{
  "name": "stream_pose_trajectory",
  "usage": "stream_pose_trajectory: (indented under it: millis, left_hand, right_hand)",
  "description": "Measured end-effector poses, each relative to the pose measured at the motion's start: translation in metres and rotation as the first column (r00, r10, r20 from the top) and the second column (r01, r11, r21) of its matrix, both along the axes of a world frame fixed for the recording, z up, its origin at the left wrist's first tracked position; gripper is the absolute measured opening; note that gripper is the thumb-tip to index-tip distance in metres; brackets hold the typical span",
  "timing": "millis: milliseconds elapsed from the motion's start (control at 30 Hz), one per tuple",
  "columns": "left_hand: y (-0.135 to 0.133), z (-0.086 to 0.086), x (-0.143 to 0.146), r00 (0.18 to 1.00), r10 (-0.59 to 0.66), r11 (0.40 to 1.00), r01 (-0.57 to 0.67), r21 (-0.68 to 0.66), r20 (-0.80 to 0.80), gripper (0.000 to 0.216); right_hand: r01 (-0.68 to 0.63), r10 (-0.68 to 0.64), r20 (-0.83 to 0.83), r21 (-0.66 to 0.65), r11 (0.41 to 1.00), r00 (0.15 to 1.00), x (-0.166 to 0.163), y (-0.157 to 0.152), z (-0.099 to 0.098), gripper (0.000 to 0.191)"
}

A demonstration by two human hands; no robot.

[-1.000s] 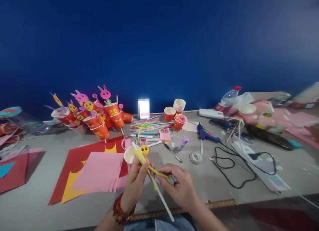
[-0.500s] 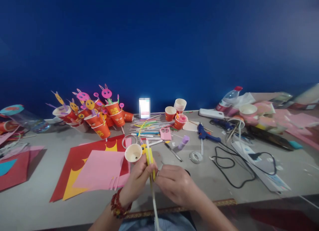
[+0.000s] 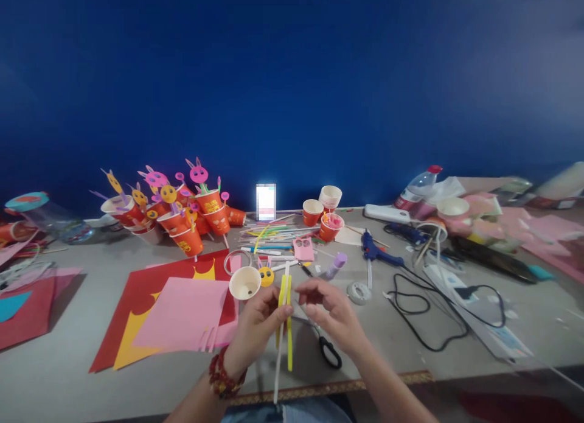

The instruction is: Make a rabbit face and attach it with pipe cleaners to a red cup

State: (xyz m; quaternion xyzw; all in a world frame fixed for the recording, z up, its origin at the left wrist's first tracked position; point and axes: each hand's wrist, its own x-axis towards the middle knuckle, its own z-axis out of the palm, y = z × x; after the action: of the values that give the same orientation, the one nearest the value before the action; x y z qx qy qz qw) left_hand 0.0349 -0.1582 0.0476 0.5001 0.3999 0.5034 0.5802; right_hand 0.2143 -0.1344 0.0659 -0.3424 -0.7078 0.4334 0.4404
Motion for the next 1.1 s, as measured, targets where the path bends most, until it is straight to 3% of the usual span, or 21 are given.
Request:
stream_pose_trajectory:
  millis: [167,267,333,400,467,500,567,667,767,900,1000,1100]
  left_hand:
    - [-0.006,-0.006,0.003,0.998,-0.044,0.999,0.045,0.003,-0.049,0.026]
    - [-0.018,-0.01,-0.006,0.973,-0.15,0.988,0.153,0.006,-0.173,0.027]
    - [-0.026,-0.013,-0.021,0.948,-0.117,0.987,0.145,0.075,-0.296,0.028]
    - [-0.028,-0.016,-0.041,0.921,0.152,0.973,-0.076,0.217,-0.358,0.024]
    - [-0.023,-0.019,-0.063,0.789,0.472,0.861,-0.317,0.398,-0.392,0.018]
    - [-0.017,-0.021,-0.074,0.723,0.543,0.816,-0.333,0.473,-0.427,0.023]
    - [-0.002,-0.026,-0.089,0.664,0.538,0.818,-0.261,0.513,-0.52,0.062]
    - [0.019,-0.038,-0.099,0.685,0.312,0.924,-0.057,0.378,-0.658,0.096]
    - [0.027,-0.048,-0.093,0.704,0.231,0.948,-0.007,0.319,-0.671,0.093]
    - [0.023,-0.048,-0.076,0.703,0.202,0.936,0.067,0.346,-0.682,0.084]
    - [0.022,-0.044,-0.066,0.674,0.23,0.905,0.117,0.409,-0.702,0.082]
    - [0.023,-0.044,-0.061,0.668,0.272,0.87,0.137,0.473,-0.693,0.08]
  right_hand:
    - [-0.096,0.084,-0.098,-0.129,0.987,0.992,-0.013,0.012,0.005,0.025]
    - [-0.125,0.077,-0.201,-0.242,0.962,0.977,-0.007,0.02,0.009,0.022]
    - [-0.1,0.018,-0.273,-0.291,0.951,0.962,0.0,0.027,0.012,0.022]
    - [-0.033,-0.087,-0.351,-0.32,0.947,0.932,0.006,0.035,0.015,0.021]
    - [0.043,-0.198,-0.437,-0.34,0.94,0.877,0.007,0.043,0.016,0.02]
    - [0.076,-0.239,-0.473,-0.337,0.939,0.848,0.006,0.046,0.016,0.019]
    - [0.138,-0.284,-0.514,-0.304,0.943,0.81,0.0,0.052,0.013,0.018]
    - [0.205,-0.291,-0.512,-0.218,0.954,0.809,-0.012,0.057,0.007,0.018]
    - [0.263,-0.292,-0.464,-0.129,0.956,0.836,-0.02,0.06,0.003,0.019]
    - [0.269,-0.254,-0.338,-0.002,0.963,0.906,-0.019,0.055,0.004,0.016]
    - [0.199,-0.18,-0.142,0.132,0.971,0.973,-0.016,0.048,0.007,0.011]
    - [0.156,-0.188,0.081,0.298,0.942,0.979,-0.014,0.042,0.007,0.009]
